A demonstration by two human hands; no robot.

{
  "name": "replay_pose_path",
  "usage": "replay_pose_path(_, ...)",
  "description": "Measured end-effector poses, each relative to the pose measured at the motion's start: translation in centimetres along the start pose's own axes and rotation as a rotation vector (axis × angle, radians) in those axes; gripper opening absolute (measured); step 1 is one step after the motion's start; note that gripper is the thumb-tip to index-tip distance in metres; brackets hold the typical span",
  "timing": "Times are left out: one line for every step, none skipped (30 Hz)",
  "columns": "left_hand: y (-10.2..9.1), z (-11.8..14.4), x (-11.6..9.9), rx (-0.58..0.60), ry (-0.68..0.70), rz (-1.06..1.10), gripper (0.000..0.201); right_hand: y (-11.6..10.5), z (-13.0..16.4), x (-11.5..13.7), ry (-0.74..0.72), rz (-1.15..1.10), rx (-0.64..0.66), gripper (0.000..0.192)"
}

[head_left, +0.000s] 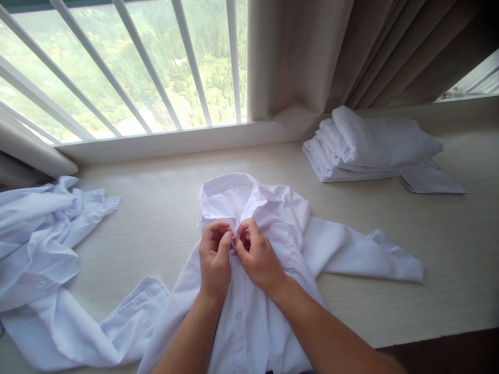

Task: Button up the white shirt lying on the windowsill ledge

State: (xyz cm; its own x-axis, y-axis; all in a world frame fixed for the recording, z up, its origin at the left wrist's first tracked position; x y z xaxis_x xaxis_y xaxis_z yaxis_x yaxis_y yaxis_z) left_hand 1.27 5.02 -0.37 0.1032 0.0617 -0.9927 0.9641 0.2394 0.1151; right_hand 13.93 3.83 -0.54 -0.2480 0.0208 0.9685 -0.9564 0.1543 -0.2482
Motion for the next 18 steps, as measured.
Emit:
replay_pose_path(0.03,-0.04,0.0,0.006,-0.007,0.014,0.014,0.01,0.01,0.03,-0.002,0.003,0.002,0.013)
replay_pose_path(0.08,-0.07,0.0,0.013,-0.012,0.025,0.014,0.03,0.02,0.06,-0.004,0.005,0.005,0.013)
replay_pose_path(0.13,-0.12,-0.01,0.02,-0.016,0.033,0.015,0.04,0.03,0.09,-0.005,0.006,0.006,0.013)
replay_pose_path(0.19,-0.16,-0.01,0.026,-0.02,0.039,0.015,0.05,0.03,0.12,-0.007,0.006,0.008,0.013)
replay_pose_path(0.25,-0.2,-0.01,0.031,-0.024,0.045,0.016,0.05,0.04,0.14,-0.01,0.008,0.008,0.012)
replay_pose_path(0.31,-0.24,0.01,0.035,-0.03,0.051,0.016,0.05,0.05,0.14,-0.012,0.01,0.008,0.012)
replay_pose_path(0.36,-0.27,0.03,0.037,-0.037,0.057,0.016,0.04,0.06,0.12,-0.013,0.013,0.007,0.012)
replay_pose_path(0.39,-0.29,0.06,0.039,-0.045,0.061,0.016,0.03,0.08,0.09,-0.015,0.016,0.006,0.012)
replay_pose_path(0.41,-0.3,0.07,0.038,-0.051,0.063,0.016,0.04,0.1,0.06,-0.015,0.017,0.008,0.012)
replay_pose_path(0.41,-0.31,0.08,0.037,-0.057,0.064,0.015,0.03,0.12,0.03,-0.016,0.018,0.009,0.012)
replay_pose_path(0.41,-0.31,0.09,0.036,-0.062,0.064,0.015,0.02,0.14,0.02,-0.016,0.017,0.009,0.012)
replay_pose_path(0.39,-0.3,0.09,0.034,-0.065,0.065,0.015,0.02,0.14,0.02,-0.016,0.017,0.011,0.012)
replay_pose_path(0.37,-0.29,0.1,0.034,-0.069,0.066,0.015,0.0,0.14,0.03,-0.017,0.02,0.01,0.012)
replay_pose_path(0.36,-0.29,0.11,0.033,-0.072,0.067,0.015,-0.01,0.13,0.06,-0.019,0.026,0.01,0.012)
replay_pose_path(0.34,-0.29,0.12,0.033,-0.074,0.069,0.015,-0.02,0.11,0.09,-0.02,0.033,0.009,0.012)
replay_pose_path(0.33,-0.29,0.14,0.033,-0.075,0.069,0.015,-0.03,0.09,0.13,-0.022,0.04,0.008,0.011)
replay_pose_path(0.33,-0.3,0.15,0.034,-0.073,0.069,0.015,-0.01,0.08,0.16,-0.024,0.045,0.009,0.011)
replay_pose_path(0.33,-0.31,0.16,0.034,-0.07,0.068,0.015,0.0,0.08,0.18,-0.026,0.05,0.009,0.011)
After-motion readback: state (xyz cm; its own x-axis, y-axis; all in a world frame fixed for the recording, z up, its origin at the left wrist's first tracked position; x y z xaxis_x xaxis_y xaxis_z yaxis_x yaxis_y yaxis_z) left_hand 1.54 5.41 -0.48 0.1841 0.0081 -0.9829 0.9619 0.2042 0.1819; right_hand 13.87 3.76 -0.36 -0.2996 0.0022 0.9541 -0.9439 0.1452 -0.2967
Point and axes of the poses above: each hand's wrist, its own z-axis away from the middle knuckle, its own y-axis out of the palm, x = y × z, the point moved 7 cm from there along -z, towards the middle knuckle, and after that the axes turned 7 degrees about -x, right-handed, at the moved point
